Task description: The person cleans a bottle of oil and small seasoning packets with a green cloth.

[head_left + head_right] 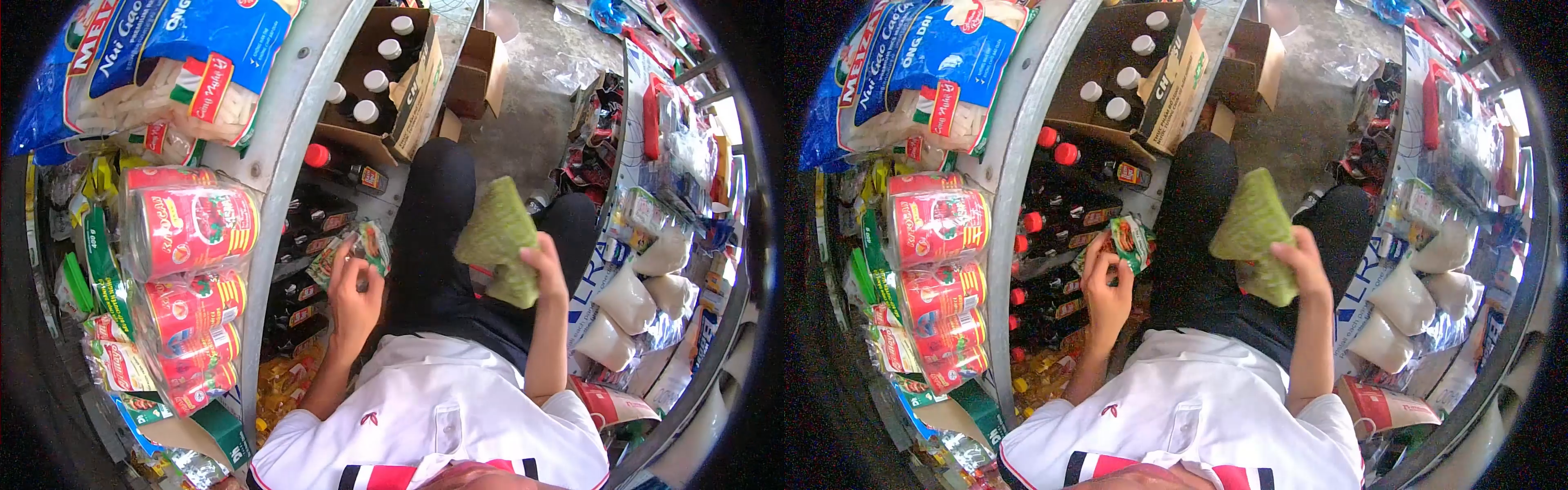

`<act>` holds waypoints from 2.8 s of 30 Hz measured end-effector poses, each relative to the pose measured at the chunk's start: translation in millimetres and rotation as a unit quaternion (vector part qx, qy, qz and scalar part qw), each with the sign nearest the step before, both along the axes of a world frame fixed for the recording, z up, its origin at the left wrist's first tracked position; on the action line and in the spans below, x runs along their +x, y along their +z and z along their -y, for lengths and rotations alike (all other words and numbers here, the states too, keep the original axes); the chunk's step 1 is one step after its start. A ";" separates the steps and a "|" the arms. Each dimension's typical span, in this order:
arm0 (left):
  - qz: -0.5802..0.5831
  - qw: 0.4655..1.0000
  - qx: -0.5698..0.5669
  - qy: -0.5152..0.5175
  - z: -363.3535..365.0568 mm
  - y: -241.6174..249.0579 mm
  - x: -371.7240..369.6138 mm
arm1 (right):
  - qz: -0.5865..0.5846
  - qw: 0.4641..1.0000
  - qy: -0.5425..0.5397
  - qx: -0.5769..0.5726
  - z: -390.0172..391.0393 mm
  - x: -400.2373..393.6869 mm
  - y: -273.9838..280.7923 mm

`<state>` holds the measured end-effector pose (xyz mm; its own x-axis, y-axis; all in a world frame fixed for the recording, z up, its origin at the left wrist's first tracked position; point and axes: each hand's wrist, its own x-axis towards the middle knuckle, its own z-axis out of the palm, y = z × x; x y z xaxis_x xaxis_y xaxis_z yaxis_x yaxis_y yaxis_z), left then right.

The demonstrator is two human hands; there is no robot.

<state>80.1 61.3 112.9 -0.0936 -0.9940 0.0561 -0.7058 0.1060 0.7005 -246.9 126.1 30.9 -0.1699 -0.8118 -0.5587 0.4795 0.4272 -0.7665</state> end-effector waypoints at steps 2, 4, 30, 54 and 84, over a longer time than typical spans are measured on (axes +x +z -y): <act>0.011 0.997 -0.061 -0.049 1.0 19.2 -21.4 | 0.016 0.992 0.114 -0.057 11.7 25.0 12.1; -0.043 0.994 -0.065 -0.072 1.9 23.6 -42.5 | -0.003 0.982 0.123 -0.143 19.4 65.9 25.5; -0.249 0.945 0.103 -0.185 -4.3 -9.4 -107.7 | 0.124 0.987 -0.054 -0.084 61.2 86.8 25.9; -0.441 0.836 0.278 -0.171 -0.4 -17.7 -97.6 | -0.005 0.997 -0.029 -0.064 93.6 54.9 -0.3; -0.747 0.470 0.442 -0.162 86.9 -75.0 -121.7 | -0.536 0.750 0.189 -0.337 56.6 84.0 39.3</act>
